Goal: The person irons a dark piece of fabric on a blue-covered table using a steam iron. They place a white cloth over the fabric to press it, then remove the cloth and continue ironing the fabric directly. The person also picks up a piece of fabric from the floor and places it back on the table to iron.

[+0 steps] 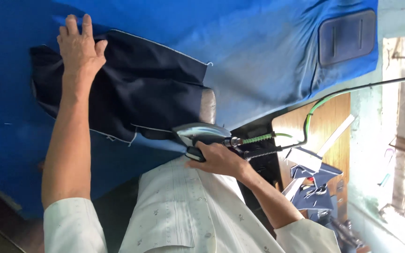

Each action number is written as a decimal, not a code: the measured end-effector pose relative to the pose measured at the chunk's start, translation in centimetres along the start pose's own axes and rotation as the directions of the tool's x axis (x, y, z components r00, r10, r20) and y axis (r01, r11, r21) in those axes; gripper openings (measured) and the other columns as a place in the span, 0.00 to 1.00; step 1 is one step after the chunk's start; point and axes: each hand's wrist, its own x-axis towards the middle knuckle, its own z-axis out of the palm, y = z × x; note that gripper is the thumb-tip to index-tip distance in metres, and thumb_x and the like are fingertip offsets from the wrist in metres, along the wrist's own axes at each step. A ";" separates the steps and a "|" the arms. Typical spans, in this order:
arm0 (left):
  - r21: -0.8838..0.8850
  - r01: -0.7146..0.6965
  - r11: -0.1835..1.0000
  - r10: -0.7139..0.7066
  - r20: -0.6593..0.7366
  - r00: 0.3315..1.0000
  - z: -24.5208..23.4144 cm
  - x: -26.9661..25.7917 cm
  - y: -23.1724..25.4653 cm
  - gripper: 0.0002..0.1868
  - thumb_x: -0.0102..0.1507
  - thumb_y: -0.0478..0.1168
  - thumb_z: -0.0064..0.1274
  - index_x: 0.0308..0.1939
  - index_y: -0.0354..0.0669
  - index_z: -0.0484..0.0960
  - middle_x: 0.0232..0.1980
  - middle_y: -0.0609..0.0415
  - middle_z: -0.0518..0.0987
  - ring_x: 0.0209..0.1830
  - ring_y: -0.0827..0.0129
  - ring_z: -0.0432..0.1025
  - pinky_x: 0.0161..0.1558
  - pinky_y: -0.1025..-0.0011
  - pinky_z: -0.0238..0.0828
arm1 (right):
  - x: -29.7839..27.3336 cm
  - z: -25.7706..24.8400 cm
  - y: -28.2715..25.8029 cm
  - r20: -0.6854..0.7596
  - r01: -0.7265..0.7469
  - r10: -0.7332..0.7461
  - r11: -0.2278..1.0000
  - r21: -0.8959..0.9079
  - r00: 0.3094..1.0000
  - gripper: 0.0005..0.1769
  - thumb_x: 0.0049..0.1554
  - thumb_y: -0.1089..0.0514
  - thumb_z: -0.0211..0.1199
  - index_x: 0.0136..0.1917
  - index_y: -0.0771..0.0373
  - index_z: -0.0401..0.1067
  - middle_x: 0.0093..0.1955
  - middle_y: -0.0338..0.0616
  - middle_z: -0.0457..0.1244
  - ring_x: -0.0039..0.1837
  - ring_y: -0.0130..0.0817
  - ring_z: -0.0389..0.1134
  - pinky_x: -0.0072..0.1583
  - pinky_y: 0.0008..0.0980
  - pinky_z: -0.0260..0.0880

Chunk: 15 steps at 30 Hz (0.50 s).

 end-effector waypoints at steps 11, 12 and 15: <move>-0.460 0.177 0.870 -0.071 0.239 0.969 -11.7 -2.7 5.2 0.06 0.62 0.34 0.43 0.32 0.33 0.72 0.33 0.49 0.71 0.35 0.56 0.63 0.38 0.57 0.58 | -6.1 -14.7 33.7 -0.365 0.074 0.284 0.693 0.717 0.887 0.07 0.66 0.58 0.55 0.56 0.60 0.70 0.46 0.37 0.67 0.44 0.23 0.69 0.40 0.22 0.70; -0.471 0.324 0.820 -0.178 0.329 0.928 -13.4 -3.5 6.0 0.07 0.63 0.35 0.41 0.38 0.35 0.74 0.31 0.50 0.69 0.30 0.60 0.61 0.34 0.59 0.55 | -5.7 -17.9 33.7 -0.477 -0.005 0.403 0.768 0.641 0.781 0.11 0.71 0.52 0.53 0.55 0.59 0.70 0.43 0.39 0.68 0.39 0.26 0.69 0.37 0.24 0.68; -0.475 0.492 0.729 -0.316 0.404 0.858 -17.1 -5.8 8.2 0.14 0.63 0.36 0.39 0.49 0.39 0.77 0.30 0.49 0.72 0.26 0.62 0.63 0.30 0.61 0.55 | -4.2 -25.9 30.9 -0.595 -0.135 0.613 0.747 0.651 0.520 0.28 0.71 0.32 0.48 0.44 0.55 0.71 0.34 0.39 0.67 0.32 0.28 0.68 0.34 0.26 0.68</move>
